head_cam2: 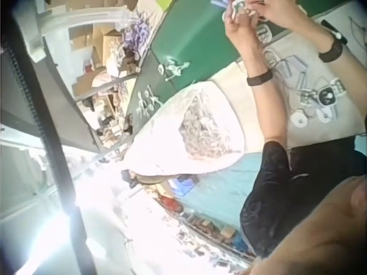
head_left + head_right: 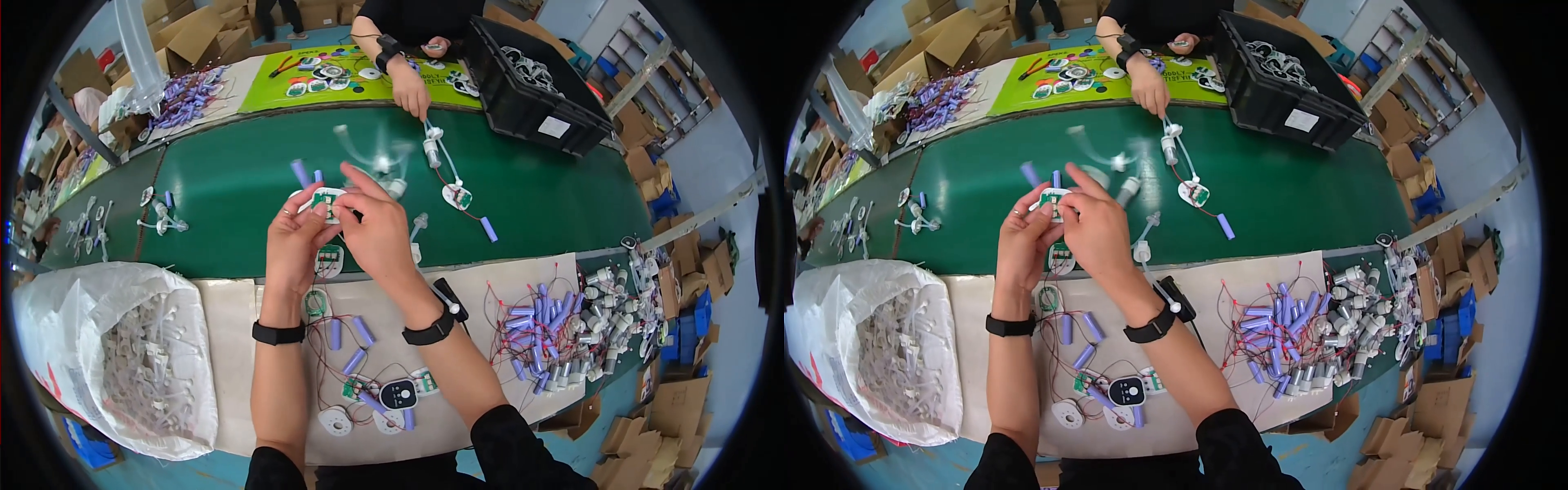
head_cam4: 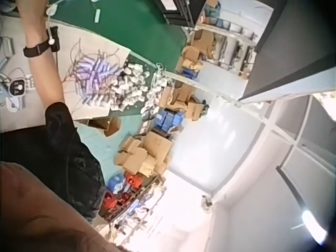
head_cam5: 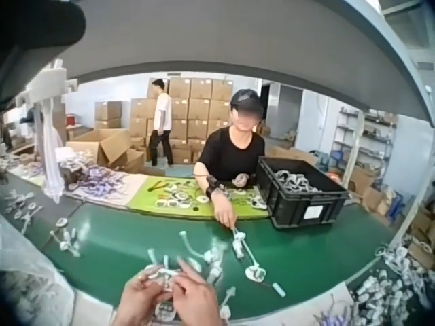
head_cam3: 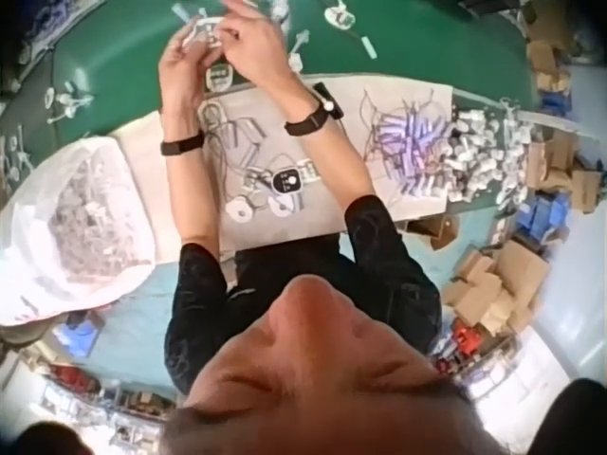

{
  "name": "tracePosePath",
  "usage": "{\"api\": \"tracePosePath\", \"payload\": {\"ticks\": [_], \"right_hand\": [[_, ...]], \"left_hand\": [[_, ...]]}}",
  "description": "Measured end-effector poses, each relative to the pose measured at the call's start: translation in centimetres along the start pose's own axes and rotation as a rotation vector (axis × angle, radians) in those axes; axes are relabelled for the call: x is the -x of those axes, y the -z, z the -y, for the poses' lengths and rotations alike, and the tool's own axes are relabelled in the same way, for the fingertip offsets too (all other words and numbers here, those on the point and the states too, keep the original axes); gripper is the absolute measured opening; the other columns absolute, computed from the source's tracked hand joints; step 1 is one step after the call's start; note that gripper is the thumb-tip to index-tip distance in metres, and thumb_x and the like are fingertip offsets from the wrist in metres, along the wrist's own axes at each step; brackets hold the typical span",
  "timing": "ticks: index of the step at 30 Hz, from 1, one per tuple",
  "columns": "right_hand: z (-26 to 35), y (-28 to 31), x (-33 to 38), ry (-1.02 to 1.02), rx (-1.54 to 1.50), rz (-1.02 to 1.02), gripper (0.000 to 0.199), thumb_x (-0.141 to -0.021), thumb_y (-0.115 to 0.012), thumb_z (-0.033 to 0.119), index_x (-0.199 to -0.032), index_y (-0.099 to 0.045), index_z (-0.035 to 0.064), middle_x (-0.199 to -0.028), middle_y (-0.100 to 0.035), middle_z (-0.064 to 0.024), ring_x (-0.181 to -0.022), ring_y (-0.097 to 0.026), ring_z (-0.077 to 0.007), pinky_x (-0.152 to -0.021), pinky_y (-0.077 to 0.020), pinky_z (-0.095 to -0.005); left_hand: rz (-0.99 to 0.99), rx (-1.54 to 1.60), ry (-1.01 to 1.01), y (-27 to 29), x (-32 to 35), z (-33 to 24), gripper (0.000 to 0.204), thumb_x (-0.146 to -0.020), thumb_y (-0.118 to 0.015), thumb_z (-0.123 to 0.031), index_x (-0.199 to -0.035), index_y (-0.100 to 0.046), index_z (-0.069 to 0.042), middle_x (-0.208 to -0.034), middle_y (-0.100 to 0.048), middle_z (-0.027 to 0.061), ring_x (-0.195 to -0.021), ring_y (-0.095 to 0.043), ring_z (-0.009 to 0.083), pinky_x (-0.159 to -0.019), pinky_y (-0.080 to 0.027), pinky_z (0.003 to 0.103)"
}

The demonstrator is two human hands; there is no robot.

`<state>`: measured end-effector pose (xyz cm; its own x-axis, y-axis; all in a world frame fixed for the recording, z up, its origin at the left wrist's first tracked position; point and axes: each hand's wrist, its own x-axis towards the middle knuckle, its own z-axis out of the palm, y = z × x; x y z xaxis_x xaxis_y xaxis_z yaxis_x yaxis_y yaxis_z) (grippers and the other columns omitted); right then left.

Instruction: The person joins a motor and a plastic tube assembly together before setting the unit on the table. They then pick up a circuit board and a battery, connect the wires by hand, and place the assembly onto the table.

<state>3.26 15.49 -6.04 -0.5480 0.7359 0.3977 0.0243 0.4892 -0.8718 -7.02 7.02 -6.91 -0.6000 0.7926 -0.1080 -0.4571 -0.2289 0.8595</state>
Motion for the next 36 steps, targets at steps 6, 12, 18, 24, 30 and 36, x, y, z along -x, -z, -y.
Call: {"api": "tracePosePath", "payload": {"ticks": [6, 12, 18, 24, 30, 36], "right_hand": [[-0.3, 0.0, 1.5, 0.034, 0.168, -0.026, 0.01, -0.081, -0.071, 0.003, -0.09, -0.073, 0.0004, -0.142, -0.048, -0.0177, -0.107, -0.064, -0.03, -0.085, -0.0554, -0.0381], [1.0, 1.1, 3.2, 0.096, 0.058, 0.034, 0.01, -0.08, -0.072, 0.003, -0.09, -0.072, 0.0001, -0.14, -0.049, -0.016, -0.105, -0.064, -0.0278, -0.085, -0.0553, -0.0368], [0.6, 0.6, 4.9, 0.124, 0.036, 0.079, 0.012, -0.078, -0.071, -0.002, -0.09, -0.072, -0.0019, -0.142, -0.05, -0.0156, -0.102, -0.066, -0.0254, -0.084, -0.0556, -0.0354], [0.4, 0.3, 4.9, 0.098, -0.02, 0.109, 0.01, -0.079, -0.07, 0.0, -0.088, -0.071, -0.0028, -0.144, -0.05, -0.0136, -0.104, -0.066, -0.0249, -0.084, -0.0555, -0.035], [0.8, -0.2, 5.1, 0.093, -0.016, 0.098, 0.007, -0.08, -0.068, 0.0, -0.087, -0.071, -0.003, -0.143, -0.05, -0.0145, -0.105, -0.066, -0.0254, -0.084, -0.0553, -0.0353], [0.1, 0.3, 4.9, 0.048, -0.016, 0.119, 0.01, -0.081, -0.07, 0.001, -0.091, -0.071, -0.0008, -0.143, -0.051, -0.0158, -0.105, -0.066, -0.0265, -0.085, -0.0549, -0.0357]], "left_hand": [[-0.069, -0.079, 0.054, 0.3, 1.7, 0.6, 0.036, -0.098, -0.057, -0.004, -0.132, -0.05, 0.004, -0.103, -0.067, 0.008, -0.089, -0.067, 0.0134, -0.077, -0.061, 0.028], [-0.071, -0.062, 0.019, -0.3, 5.0, -0.9, 0.035, -0.098, -0.055, -0.002, -0.132, -0.05, 0.004, -0.103, -0.067, 0.0093, -0.091, -0.068, 0.0151, -0.078, -0.061, 0.028], [-0.11, -0.054, 0.033, -0.3, 7.3, -0.3, 0.035, -0.098, -0.055, -0.003, -0.132, -0.048, 0.003, -0.108, -0.066, 0.0107, -0.097, -0.067, 0.0166, -0.083, -0.06, 0.029], [-0.103, -0.016, 0.066, 0.5, 7.1, -0.1, 0.037, -0.098, -0.055, -0.003, -0.134, -0.047, 0.002, -0.109, -0.066, 0.0112, -0.096, -0.067, 0.0173, -0.082, -0.06, 0.029], [-0.074, -0.035, 0.041, 1.3, 6.8, -0.2, 0.037, -0.098, -0.055, -0.002, -0.133, -0.047, 0.002, -0.108, -0.066, 0.011, -0.095, -0.067, 0.0172, -0.081, -0.06, 0.029], [-0.053, -0.074, 0.072, 0.9, 6.5, -0.1, 0.037, -0.097, -0.055, -0.002, -0.133, -0.047, 0.002, -0.108, -0.066, 0.0104, -0.096, -0.067, 0.0171, -0.082, -0.06, 0.029]]}}
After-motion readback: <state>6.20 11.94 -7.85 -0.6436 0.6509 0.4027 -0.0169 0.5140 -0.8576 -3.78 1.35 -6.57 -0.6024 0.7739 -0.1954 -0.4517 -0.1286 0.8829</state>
